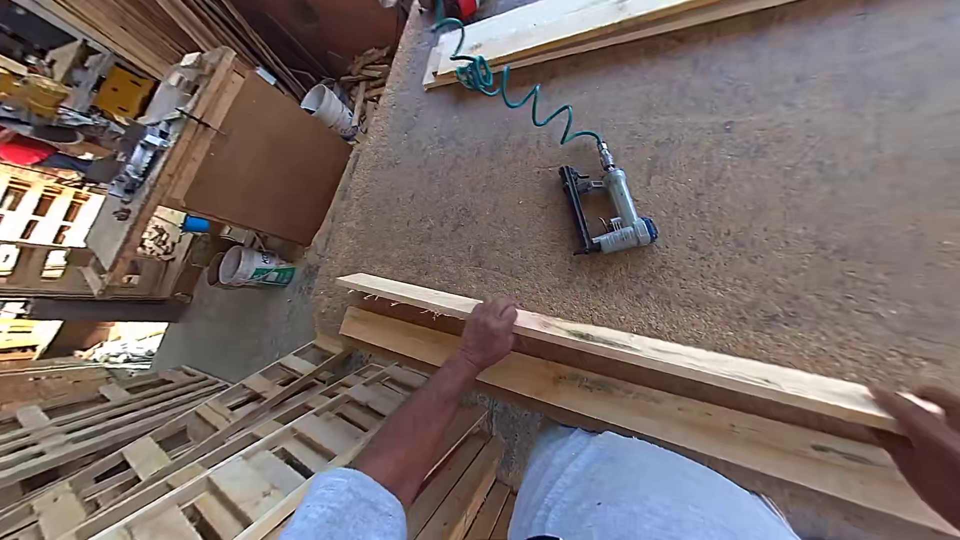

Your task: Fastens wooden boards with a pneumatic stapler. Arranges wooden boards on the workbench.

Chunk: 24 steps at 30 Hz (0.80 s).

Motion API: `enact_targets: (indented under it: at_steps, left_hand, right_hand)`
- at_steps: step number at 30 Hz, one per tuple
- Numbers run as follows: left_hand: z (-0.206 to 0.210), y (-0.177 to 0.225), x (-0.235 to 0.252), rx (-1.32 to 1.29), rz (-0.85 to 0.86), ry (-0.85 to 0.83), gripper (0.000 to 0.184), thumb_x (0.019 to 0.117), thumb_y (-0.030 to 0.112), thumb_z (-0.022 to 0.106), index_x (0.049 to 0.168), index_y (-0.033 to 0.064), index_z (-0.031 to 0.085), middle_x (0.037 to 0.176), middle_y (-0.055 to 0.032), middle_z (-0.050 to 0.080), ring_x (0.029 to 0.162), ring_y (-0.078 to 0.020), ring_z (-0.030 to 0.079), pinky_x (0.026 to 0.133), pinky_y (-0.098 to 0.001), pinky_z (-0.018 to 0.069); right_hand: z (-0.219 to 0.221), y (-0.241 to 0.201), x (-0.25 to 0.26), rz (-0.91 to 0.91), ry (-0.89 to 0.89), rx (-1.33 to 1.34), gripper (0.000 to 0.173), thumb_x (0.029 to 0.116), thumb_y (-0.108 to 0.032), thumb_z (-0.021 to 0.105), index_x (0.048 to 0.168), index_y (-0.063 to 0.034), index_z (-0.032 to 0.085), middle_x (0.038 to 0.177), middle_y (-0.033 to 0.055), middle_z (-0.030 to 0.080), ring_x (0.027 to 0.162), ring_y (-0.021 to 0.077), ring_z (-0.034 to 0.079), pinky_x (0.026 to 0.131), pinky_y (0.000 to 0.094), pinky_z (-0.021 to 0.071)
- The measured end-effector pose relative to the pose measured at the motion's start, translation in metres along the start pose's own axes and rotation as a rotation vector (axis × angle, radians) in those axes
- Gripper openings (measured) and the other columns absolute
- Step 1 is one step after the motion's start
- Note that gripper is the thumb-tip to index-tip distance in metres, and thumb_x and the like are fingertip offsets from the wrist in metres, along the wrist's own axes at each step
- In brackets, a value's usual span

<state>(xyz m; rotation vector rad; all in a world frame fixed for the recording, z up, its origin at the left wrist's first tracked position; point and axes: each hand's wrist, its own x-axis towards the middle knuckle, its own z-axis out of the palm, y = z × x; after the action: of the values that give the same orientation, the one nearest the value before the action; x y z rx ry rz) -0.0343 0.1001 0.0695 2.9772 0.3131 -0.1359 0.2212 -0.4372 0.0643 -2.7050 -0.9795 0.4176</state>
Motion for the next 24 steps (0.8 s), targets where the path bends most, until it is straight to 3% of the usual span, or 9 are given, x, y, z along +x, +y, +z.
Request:
enact_targets:
  at_steps: [1,3,5,8,11,13,16,21,24]
  left_hand:
    - [0.009,0.001,-0.007,-0.034,-0.065,-0.036,0.044,0.0823,0.042,0.081,0.104,0.0052,0.072,0.129,-0.0178,0.064,0.126,-0.0351,0.058,0.105,-0.0527,0.0498]
    - [0.026,0.001,-0.019,-0.105,-0.094,-0.123,0.080,0.0785,0.076,0.070,0.117,0.0056,0.068,0.156,-0.0159,0.046,0.149,-0.0334,0.038,0.123,-0.0539,0.0307]
    - [0.041,-0.004,-0.023,-0.122,-0.045,-0.090,0.092,0.0882,0.082,0.047,0.138,0.0056,0.058,0.159,-0.0127,0.044,0.153,-0.0317,0.033,0.124,-0.0555,0.0269]
    - [0.054,0.000,-0.019,-0.045,-0.095,-0.070,0.086,0.0986,0.075,0.025,0.151,0.0121,0.049,0.155,-0.0087,0.051,0.148,-0.0307,0.040,0.121,-0.0566,0.0300]
    - [0.070,0.012,-0.025,-0.025,-0.122,0.030,0.086,0.0984,0.075,0.022,0.152,0.0126,0.048,0.157,-0.0110,0.047,0.151,-0.0352,0.034,0.124,-0.0604,0.0213]
    - [0.078,0.014,-0.027,-0.030,-0.143,0.086,0.087,0.0978,0.076,0.022,0.151,0.0131,0.051,0.157,-0.0102,0.047,0.152,-0.0351,0.033,0.124,-0.0602,0.0212]
    - [0.081,0.015,-0.024,-0.020,-0.195,0.091,0.085,0.0954,0.078,0.028,0.145,0.0163,0.057,0.152,-0.0091,0.053,0.148,-0.0336,0.039,0.122,-0.0589,0.0256]
    - [0.079,0.012,-0.023,-0.044,-0.201,0.091,0.082,0.0947,0.077,0.033,0.144,0.0154,0.058,0.150,-0.0086,0.054,0.147,-0.0312,0.040,0.122,-0.0566,0.0257]
    - [0.077,0.008,-0.028,-0.080,-0.164,0.104,0.082,0.0958,0.074,0.035,0.146,0.0127,0.055,0.151,-0.0122,0.053,0.148,-0.0345,0.040,0.122,-0.0599,0.0238]
  right_hand:
    - [0.017,0.007,-0.008,-0.016,0.002,-0.004,0.054,0.0947,-0.032,0.068,0.143,-0.0077,0.061,0.150,0.0326,0.046,0.137,0.0566,0.044,0.107,0.0742,0.0375]
    - [0.044,0.014,-0.021,-0.029,-0.048,-0.092,0.094,0.0923,-0.076,0.040,0.158,-0.0087,0.041,0.165,0.0282,0.028,0.151,0.0498,0.030,0.118,0.0705,0.0266]
    - [0.056,0.017,-0.026,-0.017,-0.056,-0.103,0.107,0.0856,-0.087,0.032,0.159,-0.0095,0.039,0.167,0.0245,0.025,0.154,0.0449,0.027,0.121,0.0670,0.0243]
    - [0.050,0.012,-0.022,0.024,-0.020,-0.099,0.105,0.0837,-0.088,0.037,0.154,-0.0100,0.047,0.161,0.0219,0.040,0.149,0.0429,0.036,0.119,0.0641,0.0303]
    - [0.058,0.004,-0.018,0.082,0.033,-0.105,0.108,0.0827,-0.088,0.037,0.156,-0.0092,0.044,0.164,0.0201,0.036,0.153,0.0417,0.030,0.121,0.0646,0.0247]
    - [0.073,0.000,-0.019,0.127,0.097,-0.091,0.107,0.0839,-0.088,0.032,0.157,-0.0098,0.042,0.165,0.0176,0.033,0.155,0.0387,0.027,0.123,0.0640,0.0217]
    - [0.085,0.000,-0.018,0.184,0.201,-0.061,0.098,0.0879,-0.082,0.035,0.151,-0.0083,0.048,0.160,0.0177,0.042,0.152,0.0374,0.034,0.123,0.0609,0.0231]
    - [0.089,-0.004,-0.015,0.199,0.237,-0.089,0.090,0.0917,-0.077,0.038,0.149,-0.0079,0.050,0.157,0.0181,0.045,0.150,0.0368,0.036,0.122,0.0601,0.0251]
    - [0.088,-0.011,-0.013,0.231,0.209,-0.118,0.089,0.0907,-0.078,0.040,0.149,-0.0110,0.052,0.157,0.0167,0.045,0.150,0.0359,0.036,0.123,0.0591,0.0251]
